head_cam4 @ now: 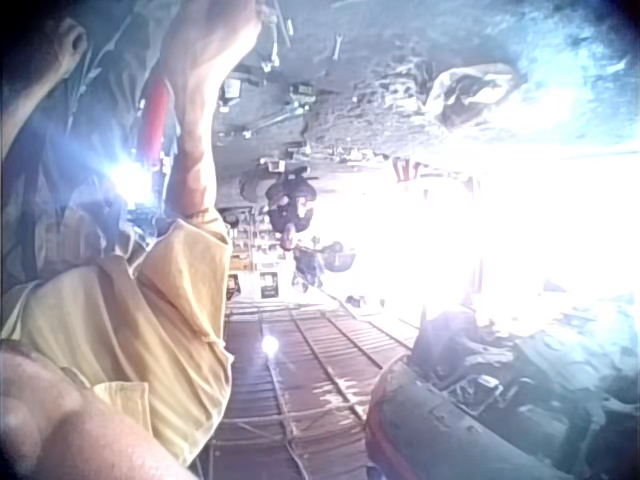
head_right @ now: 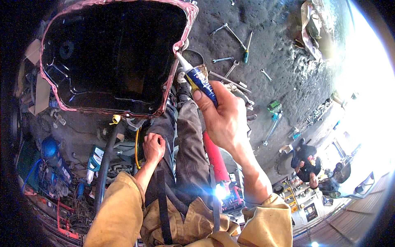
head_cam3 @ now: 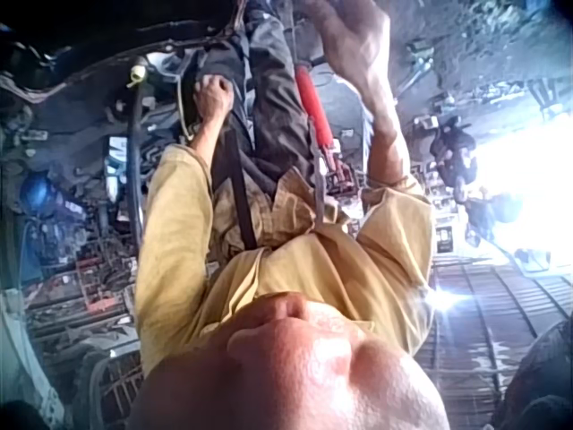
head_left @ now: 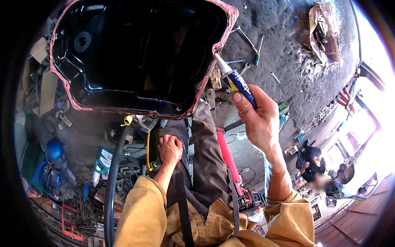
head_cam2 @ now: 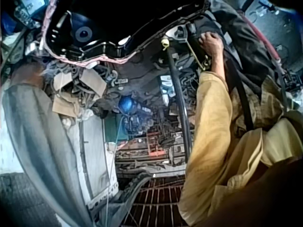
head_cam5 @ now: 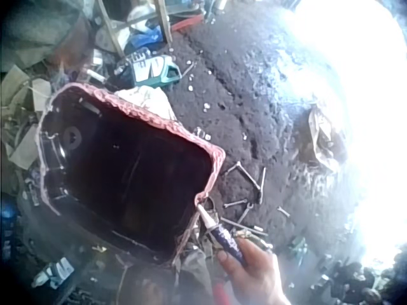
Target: The person opens a tube of sealant and applies a continuous bead along the rim of a black metal oil pan. The person holds the pan with one hand and squeezes the tube with the other, moving steadily around the edge.
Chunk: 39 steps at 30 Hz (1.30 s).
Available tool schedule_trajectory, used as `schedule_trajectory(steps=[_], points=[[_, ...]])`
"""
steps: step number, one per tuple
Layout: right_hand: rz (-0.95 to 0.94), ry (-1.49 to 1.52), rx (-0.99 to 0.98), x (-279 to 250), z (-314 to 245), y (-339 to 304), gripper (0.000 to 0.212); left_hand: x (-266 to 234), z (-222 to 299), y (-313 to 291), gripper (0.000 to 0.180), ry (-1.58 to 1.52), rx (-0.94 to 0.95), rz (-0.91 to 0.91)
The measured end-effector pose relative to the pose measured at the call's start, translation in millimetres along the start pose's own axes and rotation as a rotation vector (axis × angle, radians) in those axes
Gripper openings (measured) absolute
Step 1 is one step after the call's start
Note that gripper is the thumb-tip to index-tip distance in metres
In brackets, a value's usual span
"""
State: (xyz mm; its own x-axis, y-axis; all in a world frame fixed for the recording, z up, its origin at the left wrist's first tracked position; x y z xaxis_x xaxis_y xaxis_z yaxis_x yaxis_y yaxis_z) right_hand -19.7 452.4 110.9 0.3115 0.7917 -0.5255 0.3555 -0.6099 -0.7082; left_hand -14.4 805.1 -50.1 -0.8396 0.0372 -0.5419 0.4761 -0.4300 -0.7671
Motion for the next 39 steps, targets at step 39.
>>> schedule_trajectory(steps=[39], points=[[-0.022, -0.019, -0.001, 13.3, 14.1, -18.6, 0.023, -3.2, 4.8, 2.7, 0.014, 0.009, 0.019, -0.002]])
Point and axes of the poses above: each hand's wrist, its own y-axis towards the middle knuckle, its own x-axis out of the palm, z = x × y, the point moved 2 cm from there along y, towards the middle knuckle, and after that the axes turned 12 degrees about -y, right-handed, at the moved point
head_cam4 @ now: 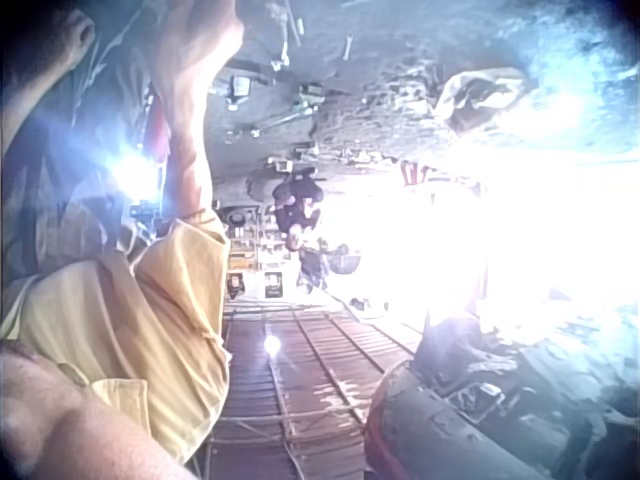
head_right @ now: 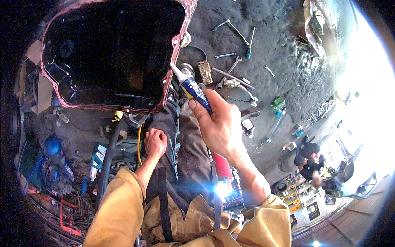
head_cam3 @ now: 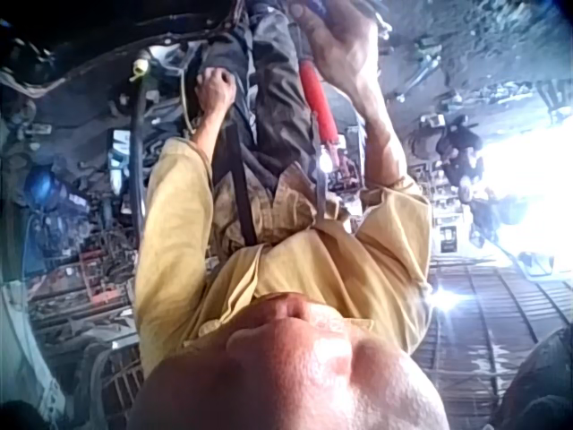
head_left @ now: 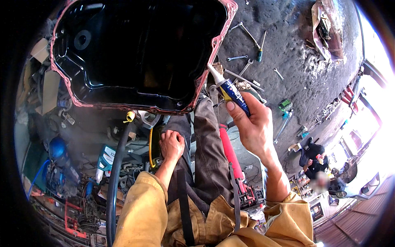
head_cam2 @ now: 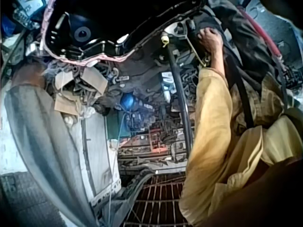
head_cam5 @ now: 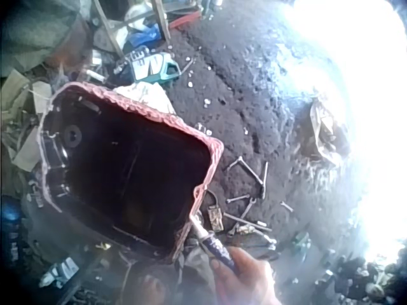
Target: The person opens a tube of sealant and applies a continuous bead along the rim of a black metal oil pan. The person holds the pan with one hand and squeezes the tube with the other, moving steadily around the edge.
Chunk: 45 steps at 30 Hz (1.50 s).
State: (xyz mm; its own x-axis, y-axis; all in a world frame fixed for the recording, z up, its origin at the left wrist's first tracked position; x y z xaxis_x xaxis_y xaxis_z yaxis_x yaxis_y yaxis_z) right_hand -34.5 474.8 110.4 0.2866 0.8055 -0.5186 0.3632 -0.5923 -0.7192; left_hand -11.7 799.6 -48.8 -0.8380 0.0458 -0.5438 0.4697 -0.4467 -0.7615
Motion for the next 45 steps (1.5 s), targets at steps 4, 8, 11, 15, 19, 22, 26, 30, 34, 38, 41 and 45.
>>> schedule_trajectory(steps=[4, 8, 11, 15, 19, 22, 26, 30, 34, 38, 41, 45], points=[[0.007, 0.017, -0.005, 1.5, 0.3, -2.9, 0.023, -0.3, 0.4, -0.6, 0.014, -0.009, -0.014, 0.006], [-0.004, 0.023, -0.004, 1.5, 2.3, -2.3, 0.025, -1.9, 2.4, 0.5, 0.014, -0.011, -0.008, 0.0], [-0.03, 0.002, 0.013, -0.3, 3.0, -0.2, 0.031, -1.9, 1.6, 0.8, 0.014, -0.008, -0.013, -0.002], [0.029, 0.048, -0.015, -1.5, 1.2, 8.9, 0.026, -2.4, -0.5, 0.7, 0.015, -0.004, -0.001, 0.001], [0.07, 0.088, -0.018, -6.2, -5.1, 16.0, 0.023, -2.9, 0.6, 1.3, 0.016, -0.006, 0.008, -0.009], [0.068, 0.08, -0.021, -10.2, -6.7, 19.6, 0.024, -3.9, 1.2, 1.7, 0.016, 0.002, 0.003, -0.016], [0.064, 0.093, -0.03, -10.5, -5.8, 22.2, 0.025, -4.0, 1.7, 1.3, 0.016, 0.002, -0.012, -0.019], [0.026, 0.083, -0.006, -8.7, -5.1, 16.8, 0.025, -2.7, -0.3, 2.3, 0.017, -0.002, -0.015, -0.035], [0.019, 0.079, 0.013, -4.5, -3.3, 8.4, 0.026, -2.1, -0.9, 2.6, 0.016, 0.0, -0.017, -0.034], [-0.01, 0.078, 0.027, 0.3, 2.7, 1.0, 0.025, -2.7, 1.1, 2.8, 0.016, -0.009, -0.026, -0.034], [-0.021, 0.058, 0.022, 2.2, 2.2, -1.8, 0.024, -4.1, 2.0, 3.5, 0.016, -0.014, -0.032, -0.041], [-0.014, 0.022, 0.003, 2.7, 0.8, -4.7, 0.023, -3.9, 1.2, 3.3, 0.015, -0.013, -0.023, -0.023]])
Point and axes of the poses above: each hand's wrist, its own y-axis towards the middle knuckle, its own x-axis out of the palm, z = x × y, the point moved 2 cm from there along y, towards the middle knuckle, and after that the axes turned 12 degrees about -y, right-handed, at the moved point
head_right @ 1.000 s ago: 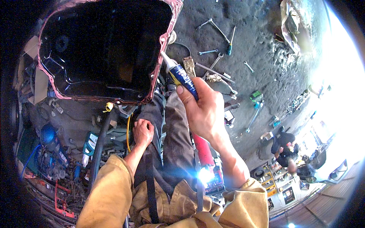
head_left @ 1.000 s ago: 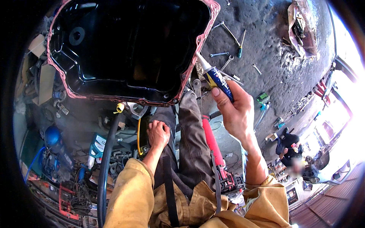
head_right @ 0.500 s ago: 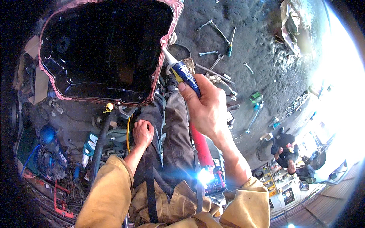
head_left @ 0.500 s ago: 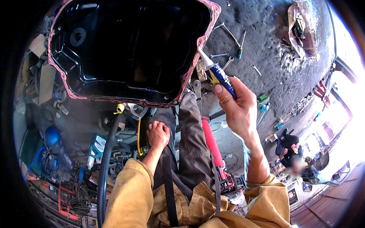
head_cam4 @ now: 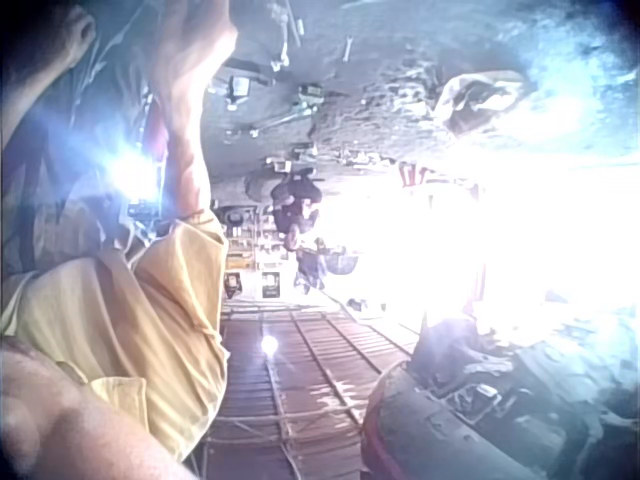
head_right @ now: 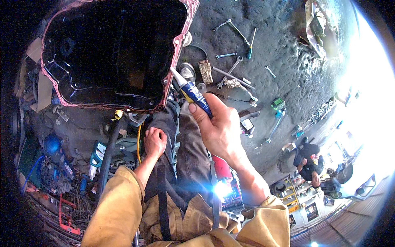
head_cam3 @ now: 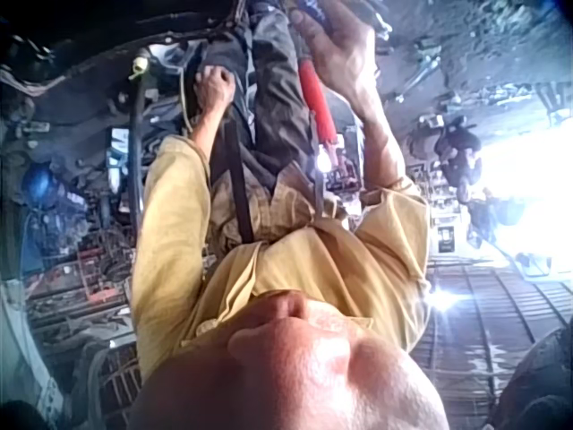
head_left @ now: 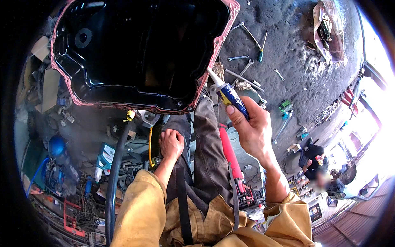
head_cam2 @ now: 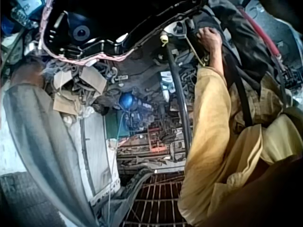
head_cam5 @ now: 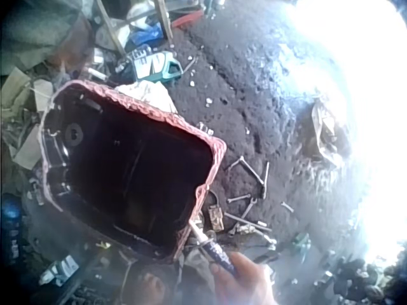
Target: The person opens a tube of sealant and applies a continuous bead along the rim of a black metal oil pan. The person holds the pan with one hand and squeezes the tube with the other, moving steadily around the edge.
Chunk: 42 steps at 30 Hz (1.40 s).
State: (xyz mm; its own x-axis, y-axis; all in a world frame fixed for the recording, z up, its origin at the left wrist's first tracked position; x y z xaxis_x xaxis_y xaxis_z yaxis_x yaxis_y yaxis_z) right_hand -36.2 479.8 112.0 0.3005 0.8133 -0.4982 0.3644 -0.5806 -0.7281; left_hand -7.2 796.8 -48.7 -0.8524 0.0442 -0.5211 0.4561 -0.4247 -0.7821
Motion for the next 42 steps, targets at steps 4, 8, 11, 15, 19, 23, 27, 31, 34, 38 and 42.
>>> schedule_trajectory(steps=[4, 8, 11, 15, 19, 23, 27, 31, 34, 38, 42], points=[[-0.004, 0.011, 0.01, -3.1, -0.5, 3.2, 0.032, 1.1, 0.3, -0.2, 0.015, -0.005, 0.02, 0.015], [0.007, 0.008, -0.031, -4.1, -2.5, 7.5, 0.032, 1.8, -0.8, -0.4, 0.015, 0.005, 0.029, 0.016], [-0.048, -0.016, 0.039, -3.1, -0.5, 4.0, 0.031, 1.7, -1.0, -1.0, 0.015, 0.013, 0.031, 0.018], [-0.011, -0.007, 0.016, 2.0, 2.9, -1.6, 0.026, 4.3, -3.6, -0.4, 0.015, 0.011, 0.019, 0.011], [-0.04, -0.03, 0.008, 3.2, 7.1, -5.3, 0.031, 5.3, -4.0, -1.4, 0.015, 0.008, 0.024, 0.026], [-0.006, -0.012, -0.016, 4.4, 1.5, -6.9, 0.021, 4.9, -4.2, -1.6, 0.015, 0.018, 0.022, 0.026], [-0.004, -0.06, -0.042, 6.5, 5.4, -9.4, 0.02, 4.9, -3.9, -2.3, 0.016, 0.015, 0.013, 0.029], [0.033, -0.07, -0.063, 6.4, 5.3, -8.5, 0.02, 3.1, -0.3, -2.6, 0.017, 0.021, 0.015, 0.026], [0.037, -0.033, -0.055, 8.9, 5.4, -6.9, 0.02, 3.9, -1.8, -2.7, 0.017, 0.015, 0.015, 0.035], [0.023, -0.025, -0.061, 11.1, 5.6, -7.8, 0.021, 5.4, -3.4, -3.2, 0.016, 0.01, 0.023, 0.036], [0.013, -0.053, -0.058, 10.1, 1.0, -8.8, 0.02, 5.4, -4.2, -3.9, 0.015, 0.009, 0.023, 0.047]])
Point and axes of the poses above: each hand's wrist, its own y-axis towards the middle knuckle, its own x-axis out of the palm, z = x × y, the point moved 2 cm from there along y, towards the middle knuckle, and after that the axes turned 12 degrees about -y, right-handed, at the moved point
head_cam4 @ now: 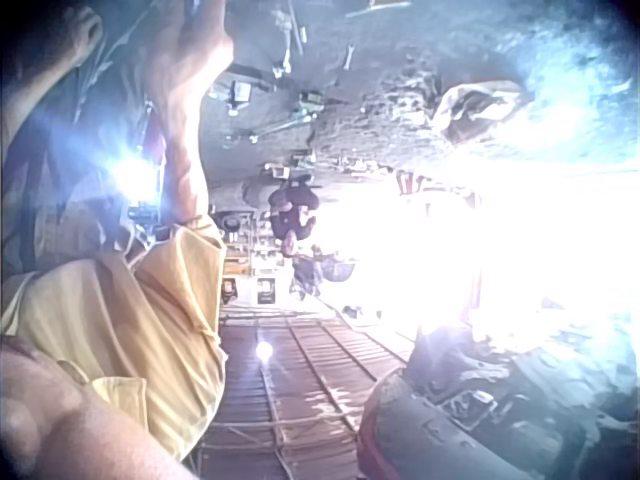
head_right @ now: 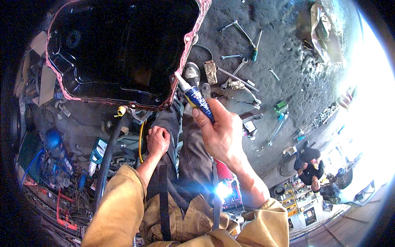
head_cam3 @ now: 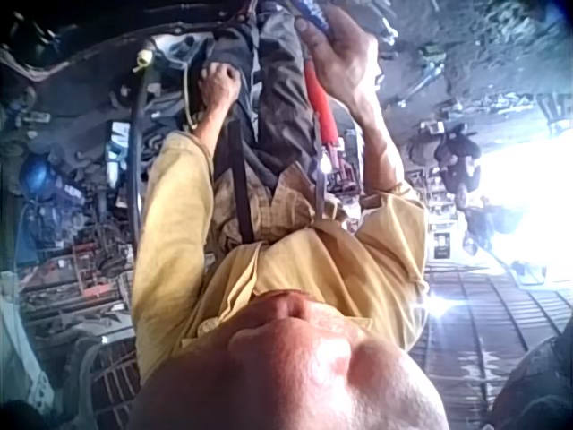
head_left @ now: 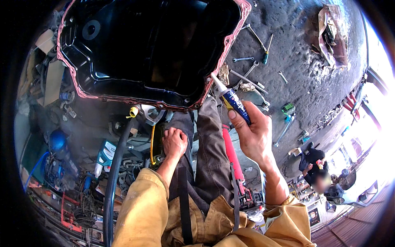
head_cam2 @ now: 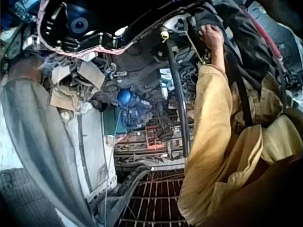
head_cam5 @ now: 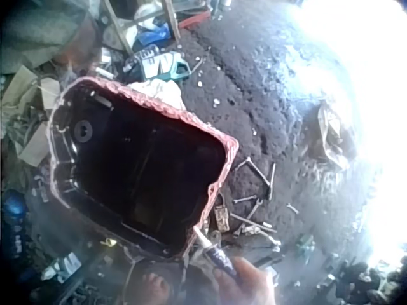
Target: The person opens a tube of sealant and applies a continuous bead along the rim of a black metal oil pan. The person holds the pan with one hand and squeezes the tube with the other, moving steadily around the edge.
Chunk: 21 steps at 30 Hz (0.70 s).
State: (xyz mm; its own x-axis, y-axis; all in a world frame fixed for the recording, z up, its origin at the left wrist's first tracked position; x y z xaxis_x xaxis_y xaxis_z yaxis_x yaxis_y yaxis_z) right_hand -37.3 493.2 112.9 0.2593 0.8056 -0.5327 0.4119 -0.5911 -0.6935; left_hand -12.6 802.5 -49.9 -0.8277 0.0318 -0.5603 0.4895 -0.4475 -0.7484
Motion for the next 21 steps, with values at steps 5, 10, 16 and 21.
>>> schedule_trajectory(steps=[5, 10, 16, 21], points=[[0.005, -0.04, -0.003, 1.9, -0.7, -1.1, 0.019, 0.1, -0.5, 0.8, 0.016, -0.012, -0.016, -0.022], [0.021, -0.05, -0.018, 3.0, -0.5, -1.7, 0.019, -0.7, 0.8, 0.5, 0.016, -0.006, -0.016, -0.028], [0.036, -0.071, -0.043, 6.0, 0.0, -3.4, 0.018, 0.0, 0.3, 0.1, 0.016, -0.001, -0.025, -0.039], [0.023, -0.082, -0.056, 6.9, 2.9, -4.5, 0.017, 2.2, -0.4, -0.3, 0.016, -0.008, -0.004, -0.008]])
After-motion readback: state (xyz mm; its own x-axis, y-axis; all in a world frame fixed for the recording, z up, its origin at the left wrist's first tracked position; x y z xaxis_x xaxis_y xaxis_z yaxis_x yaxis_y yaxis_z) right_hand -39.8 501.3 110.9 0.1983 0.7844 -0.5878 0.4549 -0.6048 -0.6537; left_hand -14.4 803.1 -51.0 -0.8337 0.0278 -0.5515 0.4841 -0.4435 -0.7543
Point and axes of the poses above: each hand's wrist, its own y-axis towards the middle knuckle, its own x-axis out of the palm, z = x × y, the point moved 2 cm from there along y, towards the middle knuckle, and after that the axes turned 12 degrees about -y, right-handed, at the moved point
